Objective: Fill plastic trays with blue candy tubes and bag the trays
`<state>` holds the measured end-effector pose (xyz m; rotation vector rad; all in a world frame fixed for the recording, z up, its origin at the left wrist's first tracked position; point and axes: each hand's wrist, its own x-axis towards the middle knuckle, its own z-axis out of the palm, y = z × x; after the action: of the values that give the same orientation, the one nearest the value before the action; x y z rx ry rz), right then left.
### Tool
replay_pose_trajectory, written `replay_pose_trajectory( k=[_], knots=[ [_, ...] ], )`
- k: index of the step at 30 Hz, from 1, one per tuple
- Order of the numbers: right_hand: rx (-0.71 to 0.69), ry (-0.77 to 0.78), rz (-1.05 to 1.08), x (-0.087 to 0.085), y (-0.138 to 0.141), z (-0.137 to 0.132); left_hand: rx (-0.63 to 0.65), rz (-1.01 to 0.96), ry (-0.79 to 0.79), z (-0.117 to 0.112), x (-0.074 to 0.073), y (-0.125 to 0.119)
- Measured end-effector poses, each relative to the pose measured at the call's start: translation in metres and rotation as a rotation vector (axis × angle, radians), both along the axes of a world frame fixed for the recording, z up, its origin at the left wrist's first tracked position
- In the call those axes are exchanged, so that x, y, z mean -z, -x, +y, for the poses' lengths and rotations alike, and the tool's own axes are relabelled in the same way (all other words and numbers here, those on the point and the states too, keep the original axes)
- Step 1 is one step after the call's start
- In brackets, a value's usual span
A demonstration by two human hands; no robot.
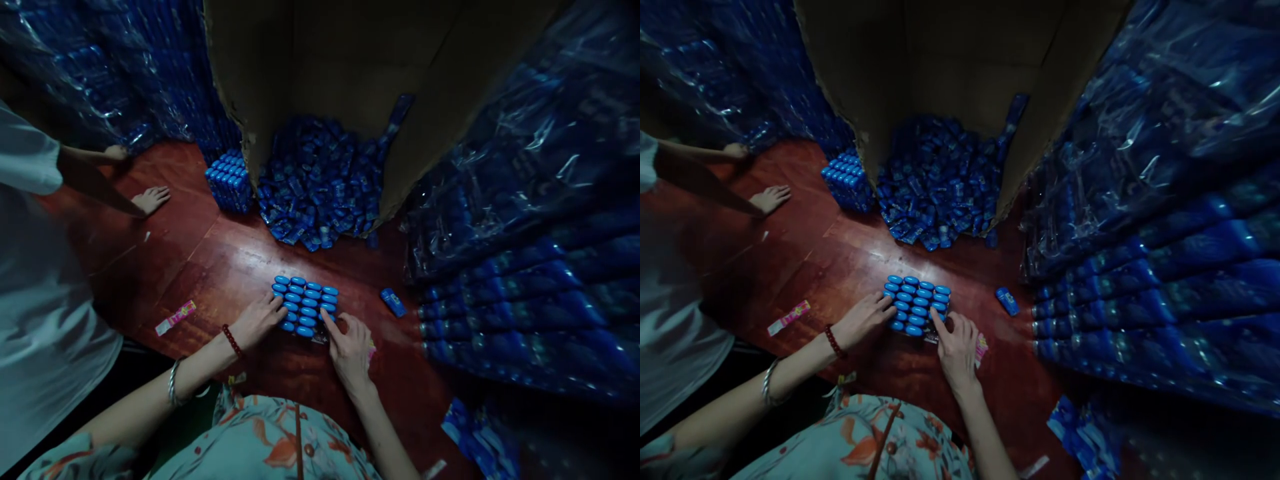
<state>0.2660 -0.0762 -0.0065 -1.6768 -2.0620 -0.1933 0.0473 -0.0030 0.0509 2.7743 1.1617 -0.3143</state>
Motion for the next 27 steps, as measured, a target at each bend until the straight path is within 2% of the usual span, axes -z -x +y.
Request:
replay_pose_trajectory(
  k=[4,7,10,13,16,18,21,24,26,27],
  knots=[
    [-0.022,-0.042,0.039,0.008,0.002,0.001,-0.004,0.001,-0.046,-0.008,0.004,-0.002],
    [-0.033,-0.076,0.097,0.004,0.003,0.003,-0.046,-0.071,-0.098,-0.018,0.008,0.005],
    [-0.050,-0.072,0.190,-0.017,0.001,0.010,-0.109,-0.213,-0.171,-0.026,0.003,0.018],
    [-0.020,-0.069,0.268,-0.045,0.006,0.025,-0.248,-0.421,-0.290,-0.022,-0.004,0.020],
    [0.024,-0.001,0.220,-0.054,0.021,0.048,-0.448,-0.614,-0.311,-0.004,0.003,0.002],
    [0.012,0.134,0.148,-0.047,0.033,0.064,-0.552,-0.661,-0.211,0.012,0.018,-0.015],
    [-0.026,0.309,0.146,-0.030,0.041,0.078,-0.599,-0.697,-0.032,0.030,0.040,-0.033],
    [-0.107,0.287,0.372,-0.023,0.029,0.077,-0.560,-0.817,0.063,0.050,0.044,-0.031],
    [-0.132,0.216,0.608,-0.022,0.009,0.070,-0.571,-0.869,0.045,0.072,0.037,-0.020],
    [-0.092,0.167,0.693,-0.022,-0.003,0.066,-0.603,-0.870,0.004,0.086,0.032,-0.014]
  ],
)
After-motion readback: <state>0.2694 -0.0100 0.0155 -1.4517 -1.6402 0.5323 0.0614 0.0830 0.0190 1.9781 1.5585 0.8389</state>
